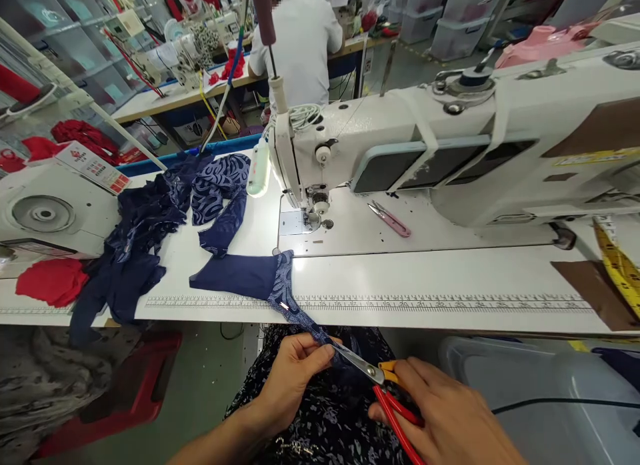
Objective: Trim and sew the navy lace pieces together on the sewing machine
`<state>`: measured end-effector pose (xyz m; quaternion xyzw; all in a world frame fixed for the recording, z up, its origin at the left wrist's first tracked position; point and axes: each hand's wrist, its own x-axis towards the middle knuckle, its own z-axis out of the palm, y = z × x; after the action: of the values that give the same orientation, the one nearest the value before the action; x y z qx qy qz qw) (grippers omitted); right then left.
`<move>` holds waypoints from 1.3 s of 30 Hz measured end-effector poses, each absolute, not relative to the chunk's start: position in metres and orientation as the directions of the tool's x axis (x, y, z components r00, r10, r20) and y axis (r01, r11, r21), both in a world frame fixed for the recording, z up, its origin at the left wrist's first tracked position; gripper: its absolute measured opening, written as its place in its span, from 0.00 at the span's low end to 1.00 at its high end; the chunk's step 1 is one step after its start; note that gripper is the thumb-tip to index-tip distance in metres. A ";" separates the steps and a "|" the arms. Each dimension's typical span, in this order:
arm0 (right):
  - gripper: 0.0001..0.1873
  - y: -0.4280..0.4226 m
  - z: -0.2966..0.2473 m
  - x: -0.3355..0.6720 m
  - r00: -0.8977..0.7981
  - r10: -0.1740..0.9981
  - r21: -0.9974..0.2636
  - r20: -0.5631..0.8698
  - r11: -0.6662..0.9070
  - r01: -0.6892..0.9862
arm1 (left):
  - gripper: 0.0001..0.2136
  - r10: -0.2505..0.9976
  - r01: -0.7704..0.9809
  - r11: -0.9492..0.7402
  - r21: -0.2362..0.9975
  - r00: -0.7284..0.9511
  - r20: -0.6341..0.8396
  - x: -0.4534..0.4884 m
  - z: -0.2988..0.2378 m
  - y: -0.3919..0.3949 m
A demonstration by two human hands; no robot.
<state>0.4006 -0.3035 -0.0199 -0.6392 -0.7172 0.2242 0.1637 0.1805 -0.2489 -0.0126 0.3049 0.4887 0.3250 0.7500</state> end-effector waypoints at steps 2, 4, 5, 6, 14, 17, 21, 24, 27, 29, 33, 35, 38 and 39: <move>0.23 -0.304 -0.022 0.401 -0.218 0.970 -0.580 -0.111 0.115 0.806 | 0.21 0.785 -0.192 0.605 0.773 0.312 -0.536 0.181 -0.012 -0.249; 0.20 -0.305 -0.025 0.401 -0.270 0.951 -0.630 -0.154 0.116 0.768 | 0.21 0.782 -0.201 0.608 0.768 0.319 -0.535 0.181 -0.012 -0.250; 0.19 -0.305 -0.026 0.401 -0.278 0.946 -0.646 -0.168 0.107 0.756 | 0.20 0.782 -0.208 0.608 0.766 0.327 -0.531 0.181 -0.013 -0.250; 0.19 -0.306 -0.028 0.401 -0.282 0.942 -0.655 -0.181 0.098 0.749 | 0.20 0.782 -0.214 0.606 0.766 0.334 -0.526 0.181 -0.014 -0.250; 0.18 -0.311 -0.030 0.399 -0.225 0.963 -0.558 -0.151 0.105 0.823 | 0.21 0.806 -0.176 0.573 0.801 0.296 -0.512 0.184 -0.020 -0.253; 0.19 -0.308 -0.027 0.395 -0.222 0.960 -0.562 -0.172 0.089 0.822 | 0.22 0.808 -0.159 0.566 0.809 0.303 -0.505 0.186 -0.021 -0.255; 0.19 -0.306 -0.030 0.390 -0.224 0.955 -0.602 -0.192 0.066 0.796 | 0.23 0.800 -0.137 0.574 0.808 0.304 -0.517 0.187 -0.022 -0.256; 0.17 -0.308 -0.039 0.392 -0.246 0.952 -0.662 -0.185 0.064 0.747 | 0.24 0.793 -0.168 0.589 0.790 0.306 -0.526 0.186 -0.020 -0.255; 0.15 -0.312 -0.045 0.395 -0.237 0.959 -0.691 -0.153 0.068 0.720 | 0.25 0.797 -0.251 0.599 0.761 0.283 -0.534 0.184 -0.015 -0.252; 0.15 -0.312 -0.045 0.397 -0.229 0.967 -0.672 -0.108 0.099 0.734 | 0.26 0.794 -0.287 0.607 0.742 0.254 -0.551 0.182 -0.014 -0.251; 0.16 -0.310 -0.037 0.394 -0.210 0.978 -0.554 0.015 0.183 0.812 | 0.26 0.794 -0.278 0.608 0.744 0.232 -0.562 0.181 -0.016 -0.251; 0.17 -0.309 -0.034 0.392 -0.211 0.976 -0.507 0.062 0.213 0.835 | 0.26 0.795 -0.278 0.606 0.745 0.230 -0.561 0.181 -0.018 -0.253; 0.19 -0.308 -0.034 0.388 -0.219 0.970 -0.469 0.108 0.244 0.849 | 0.25 0.798 -0.273 0.602 0.750 0.233 -0.556 0.183 -0.020 -0.256; 0.19 -0.308 -0.036 0.388 -0.218 0.969 -0.467 0.112 0.245 0.849 | 0.25 0.801 -0.269 0.598 0.755 0.235 -0.551 0.184 -0.020 -0.257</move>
<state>0.3880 -0.3078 -0.0358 -0.5943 -0.7650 0.1550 0.1937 0.1839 -0.2567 -0.0198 0.2647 0.5019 0.3615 0.7398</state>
